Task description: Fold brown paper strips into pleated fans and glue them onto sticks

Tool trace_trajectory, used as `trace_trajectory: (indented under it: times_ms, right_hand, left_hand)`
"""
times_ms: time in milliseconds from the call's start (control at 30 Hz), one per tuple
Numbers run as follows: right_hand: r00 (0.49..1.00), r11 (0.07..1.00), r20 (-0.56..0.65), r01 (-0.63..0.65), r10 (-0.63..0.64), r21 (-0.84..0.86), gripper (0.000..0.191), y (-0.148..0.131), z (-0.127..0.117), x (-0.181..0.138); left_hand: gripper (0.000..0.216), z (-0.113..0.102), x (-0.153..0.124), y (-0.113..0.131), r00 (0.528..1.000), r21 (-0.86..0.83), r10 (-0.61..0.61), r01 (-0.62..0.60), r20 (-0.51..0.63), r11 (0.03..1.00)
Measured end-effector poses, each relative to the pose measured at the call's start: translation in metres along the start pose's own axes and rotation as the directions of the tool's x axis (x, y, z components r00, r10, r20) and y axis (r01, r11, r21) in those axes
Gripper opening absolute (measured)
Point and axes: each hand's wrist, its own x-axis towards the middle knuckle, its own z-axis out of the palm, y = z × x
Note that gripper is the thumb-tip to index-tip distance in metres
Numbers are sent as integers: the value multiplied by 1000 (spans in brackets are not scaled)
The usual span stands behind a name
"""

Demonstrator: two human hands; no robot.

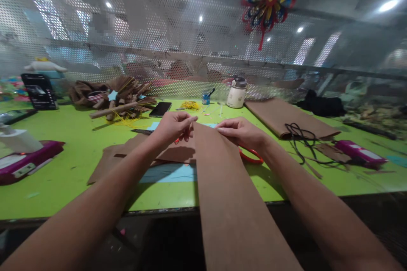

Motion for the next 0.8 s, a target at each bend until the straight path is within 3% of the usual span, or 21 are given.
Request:
trace_trajectory:
  times_ms: [67, 133, 267, 333, 433, 633, 800]
  right_hand:
    - [999, 996, 31, 14, -12, -84, 24, -1, 3, 0]
    - [998, 982, 58, 33, -22, -184, 23, -3, 6, 0]
    - [997, 925, 57, 70, -53, -374, 20, -4, 13, 4]
    - [996, 897, 43, 87, -76, -433, 19, -4, 16, 5]
    - [995, 887, 28, 99, -97, -451, 17, -3, 17, 5]
    - [994, 911, 1, 99, -108, -401, 24, -2, 11, 2]
    - [996, 962, -53, 53, -70, -266, 23, 4, 10, 5]
  left_hand:
    - [44, -2, -2, 7, 1000, 9, -23, 23, -4, 1000]
    - [51, -2, -4, 11, 996, 44, -16, 12, 91, 999]
    - [37, 1, -6, 5, 926, 171, 73, -145, 370, 974]
    - [30, 3, -6, -1, 887, 205, 90, -202, 453, 958]
    - [21, 3, -4, -8, 884, 188, 77, -182, 461, 965]
    - [16, 1, -5, -7, 913, 86, -21, -16, 408, 996]
    - [16, 0, -3, -10, 918, 87, -34, -1, 395, 996]
